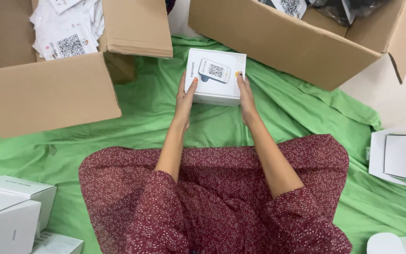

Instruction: The person packs electronic device boxes with instructional manuals and components.

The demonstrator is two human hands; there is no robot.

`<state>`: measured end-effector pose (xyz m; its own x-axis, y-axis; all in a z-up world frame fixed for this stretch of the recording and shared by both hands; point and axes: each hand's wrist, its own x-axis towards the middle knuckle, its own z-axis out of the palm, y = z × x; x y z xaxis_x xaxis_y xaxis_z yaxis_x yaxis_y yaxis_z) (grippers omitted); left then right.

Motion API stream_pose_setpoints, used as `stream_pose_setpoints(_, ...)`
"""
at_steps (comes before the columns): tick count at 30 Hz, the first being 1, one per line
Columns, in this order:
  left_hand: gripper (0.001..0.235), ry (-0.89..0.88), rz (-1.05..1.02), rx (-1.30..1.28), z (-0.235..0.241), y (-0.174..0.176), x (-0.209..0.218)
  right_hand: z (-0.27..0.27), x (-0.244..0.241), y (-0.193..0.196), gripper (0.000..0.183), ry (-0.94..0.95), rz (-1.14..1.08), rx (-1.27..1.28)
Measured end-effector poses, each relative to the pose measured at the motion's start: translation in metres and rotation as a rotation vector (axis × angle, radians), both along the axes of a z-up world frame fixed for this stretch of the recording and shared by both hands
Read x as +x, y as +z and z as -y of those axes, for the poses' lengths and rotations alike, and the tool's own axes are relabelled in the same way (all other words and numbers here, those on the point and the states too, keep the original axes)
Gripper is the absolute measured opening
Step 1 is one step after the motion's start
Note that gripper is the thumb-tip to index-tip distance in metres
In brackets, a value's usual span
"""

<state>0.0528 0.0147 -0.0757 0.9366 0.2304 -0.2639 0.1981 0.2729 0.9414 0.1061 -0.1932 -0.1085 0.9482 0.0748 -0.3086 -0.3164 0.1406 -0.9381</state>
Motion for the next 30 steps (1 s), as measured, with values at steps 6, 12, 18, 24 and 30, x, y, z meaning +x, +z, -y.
stream_pose_setpoints(6, 0.079, 0.114, 0.202, -0.078, -0.004, 0.079, -0.006, -0.017, 0.003, 0.114, 0.072, 0.087, 0.218, 0.131)
stream_pose_setpoints(12, 0.062, 0.320, 0.334, 0.160, -0.048, 0.193, -0.057, -0.063, -0.025, 0.219, 0.065, 0.174, 0.318, 0.349)
stream_pose_setpoints(18, 0.069, 0.574, 0.433, 0.344, -0.104, 0.298, -0.166, -0.144, -0.106, 0.332, 0.073, 0.548, 0.430, 0.503)
stream_pose_setpoints(24, 0.068, 0.882, 0.441, 0.575, -0.137, 0.351, -0.283, -0.218, -0.181, 0.382, 0.078, 0.800, 0.498, 0.508)
stream_pose_setpoints(30, 0.078, 1.123, 0.293, 0.540, -0.114, 0.335, -0.381, -0.269, -0.236, 0.352, 0.078, 0.989, 0.370, 0.513)
